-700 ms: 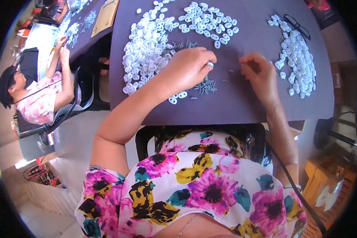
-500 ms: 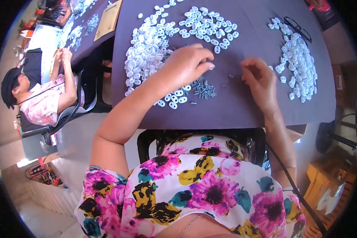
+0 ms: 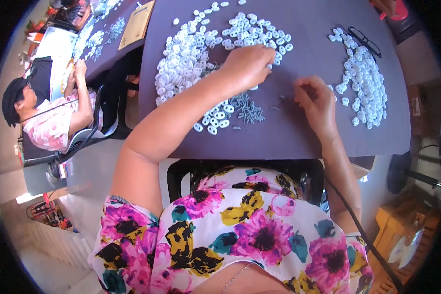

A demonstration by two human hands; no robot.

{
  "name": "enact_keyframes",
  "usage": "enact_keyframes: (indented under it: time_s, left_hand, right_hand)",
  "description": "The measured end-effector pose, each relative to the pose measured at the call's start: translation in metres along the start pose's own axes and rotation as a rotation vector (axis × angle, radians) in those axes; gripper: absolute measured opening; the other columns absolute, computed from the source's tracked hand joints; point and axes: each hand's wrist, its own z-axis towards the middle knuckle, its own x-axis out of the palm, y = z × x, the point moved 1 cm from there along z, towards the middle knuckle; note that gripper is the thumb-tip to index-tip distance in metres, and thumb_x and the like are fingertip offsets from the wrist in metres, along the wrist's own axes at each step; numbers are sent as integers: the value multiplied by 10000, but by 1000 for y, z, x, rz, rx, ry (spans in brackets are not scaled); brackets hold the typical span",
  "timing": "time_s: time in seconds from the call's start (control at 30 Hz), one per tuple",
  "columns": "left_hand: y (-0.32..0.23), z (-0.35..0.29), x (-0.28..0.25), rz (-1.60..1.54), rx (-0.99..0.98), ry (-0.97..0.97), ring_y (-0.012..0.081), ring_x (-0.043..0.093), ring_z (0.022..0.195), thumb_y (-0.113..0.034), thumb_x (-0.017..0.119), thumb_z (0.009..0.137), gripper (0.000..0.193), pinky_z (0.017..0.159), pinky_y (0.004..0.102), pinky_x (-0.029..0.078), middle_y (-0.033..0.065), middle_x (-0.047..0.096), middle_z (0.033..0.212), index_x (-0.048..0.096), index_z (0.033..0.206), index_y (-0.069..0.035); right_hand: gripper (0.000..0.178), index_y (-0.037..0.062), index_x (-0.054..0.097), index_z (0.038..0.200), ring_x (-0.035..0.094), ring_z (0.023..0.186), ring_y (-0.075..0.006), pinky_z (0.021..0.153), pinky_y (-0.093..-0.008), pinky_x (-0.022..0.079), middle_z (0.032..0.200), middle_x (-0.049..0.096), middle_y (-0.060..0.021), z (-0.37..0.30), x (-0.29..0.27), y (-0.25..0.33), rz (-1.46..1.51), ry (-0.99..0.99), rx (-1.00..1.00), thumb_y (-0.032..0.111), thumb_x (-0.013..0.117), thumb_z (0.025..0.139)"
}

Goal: The person assembles plastic cord locks by hand, inserting small components into the toggle pieces and pressing the parts together.

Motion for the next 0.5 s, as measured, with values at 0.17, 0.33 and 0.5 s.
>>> enact_keyframes:
  time_s: [0.17,0.33,0.5]
  left_hand:
    - [9,-14,-21,-195,-137,12,195,651,678,-126,664,813,132,623,303,496,115,656,739,629,898,-31]
    - [9,-37,-20,-537,-218,71,84,585,715,-105,635,851,208,666,234,478,35,654,809,655,1034,-6]
    - [-11,-62,-19,-844,-340,-28,51,535,692,-84,619,855,166,651,199,450,-11,618,803,649,1000,-10]
  right_hand:
    - [133,-11,630,985,579,677,-96,601,-222,469,792,615,-37,10,-5,-11,176,-20,18,32,587,866]
    - [145,-12,630,986,594,681,-109,588,-235,474,811,626,-45,18,-15,-20,260,-22,-49,67,595,870]
    - [118,-5,630,956,609,701,-121,600,-238,482,822,623,-37,19,-18,-18,287,36,25,69,614,866]
